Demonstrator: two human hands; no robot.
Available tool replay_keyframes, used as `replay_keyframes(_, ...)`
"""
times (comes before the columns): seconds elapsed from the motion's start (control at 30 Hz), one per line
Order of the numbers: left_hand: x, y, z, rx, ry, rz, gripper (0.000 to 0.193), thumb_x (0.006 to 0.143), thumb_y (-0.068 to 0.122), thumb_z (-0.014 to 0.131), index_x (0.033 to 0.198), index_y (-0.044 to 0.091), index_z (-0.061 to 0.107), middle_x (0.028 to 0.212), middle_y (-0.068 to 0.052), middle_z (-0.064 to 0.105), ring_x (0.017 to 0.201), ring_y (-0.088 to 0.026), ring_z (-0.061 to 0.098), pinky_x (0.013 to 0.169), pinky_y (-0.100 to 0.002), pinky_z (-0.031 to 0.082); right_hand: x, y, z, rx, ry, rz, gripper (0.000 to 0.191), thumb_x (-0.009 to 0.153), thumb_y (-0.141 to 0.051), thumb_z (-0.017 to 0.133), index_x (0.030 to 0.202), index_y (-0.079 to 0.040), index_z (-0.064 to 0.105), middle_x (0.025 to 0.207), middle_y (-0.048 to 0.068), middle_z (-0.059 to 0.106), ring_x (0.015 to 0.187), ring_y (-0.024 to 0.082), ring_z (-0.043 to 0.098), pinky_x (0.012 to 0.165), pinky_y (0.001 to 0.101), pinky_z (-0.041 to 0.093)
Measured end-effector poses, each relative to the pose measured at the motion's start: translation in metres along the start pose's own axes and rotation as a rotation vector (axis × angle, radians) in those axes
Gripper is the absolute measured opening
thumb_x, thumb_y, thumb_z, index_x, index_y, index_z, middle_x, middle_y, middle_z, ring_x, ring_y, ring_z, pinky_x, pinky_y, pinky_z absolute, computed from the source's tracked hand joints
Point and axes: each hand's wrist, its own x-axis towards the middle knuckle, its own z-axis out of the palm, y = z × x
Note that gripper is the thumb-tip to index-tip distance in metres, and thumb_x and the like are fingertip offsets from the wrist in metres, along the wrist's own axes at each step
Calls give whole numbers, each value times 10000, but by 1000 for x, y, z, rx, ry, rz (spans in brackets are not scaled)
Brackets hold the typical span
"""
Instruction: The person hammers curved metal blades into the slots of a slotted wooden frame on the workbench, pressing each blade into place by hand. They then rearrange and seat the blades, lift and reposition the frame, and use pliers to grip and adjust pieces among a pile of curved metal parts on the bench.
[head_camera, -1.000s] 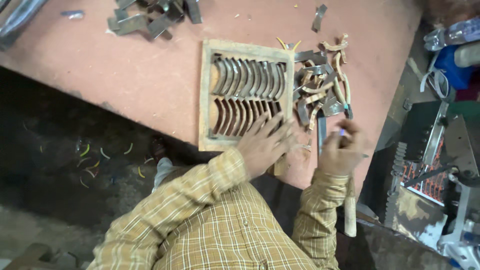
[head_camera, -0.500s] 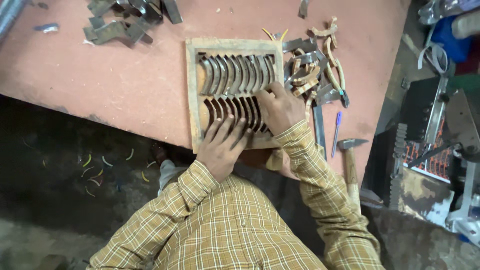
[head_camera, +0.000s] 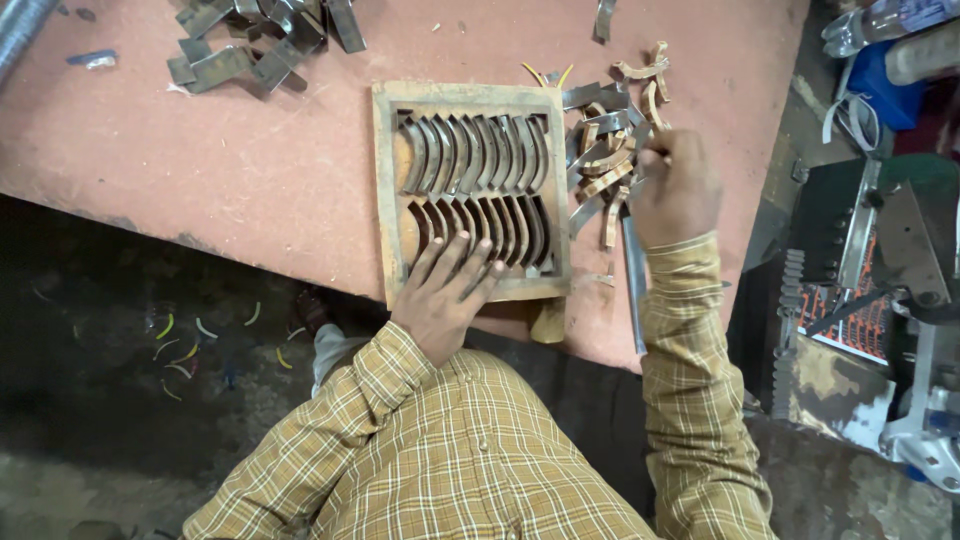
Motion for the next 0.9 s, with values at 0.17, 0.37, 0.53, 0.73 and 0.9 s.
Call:
replay_keyframes(0.17, 4, 5, 1, -1, -12, 24, 504, 937, 166, 528, 1432, 97, 593, 1520, -197, 509, 1445, -397, 415, 1203, -573, 265, -50, 40, 4, 27, 116, 150, 272, 960, -4, 692, 1223, -1, 618, 1085, 138, 677, 879, 300, 671, 685, 367, 529)
replay_keyframes(0.37, 14, 13, 6, -2, -18, 21, 514, 944, 275, 538, 1415, 79, 595, 1515, -193, 515, 1413, -398, 413, 1157, -594, 274, -115, 75, -2, 130, -17, 433, 166, 932, -79, 770, 1084, -21, 737, 994, 101, 749, 709, 157, 686, 654, 274, 552)
replay_keyframes(0.53, 21, 19, 11, 63, -92, 20, 497, 942, 181, 536, 1417, 51, 599, 1528, -158, 525, 1416, -366, 454, 1150, -542, 338, -138, 99, -20, 78, 25, 533, 154, 930, -80, 763, 1072, -24, 748, 959, 96, 765, 764, 146, 744, 692, 271, 592)
replay_keyframes(0.73, 32, 28, 11, 107, -68, 30, 523, 919, 172, 593, 1435, 84, 603, 1518, -134, 530, 1398, -352, 448, 1131, -537, 328, -142, 110, -10, 143, -9, 455, 170, 903, -49, 765, 1062, 1, 728, 963, 130, 747, 775, 169, 725, 708, 296, 588)
replay_keyframes(0.9, 40, 36, 0, -79, -27, -61, 545, 763, 272, 706, 1257, 46, 677, 1393, -179, 563, 1275, -400, 465, 1034, -549, 315, -105, 136, 2, 18, 30, 419, 163, 925, -14, 723, 1086, -12, 751, 924, 135, 767, 756, 193, 728, 725, 315, 585)
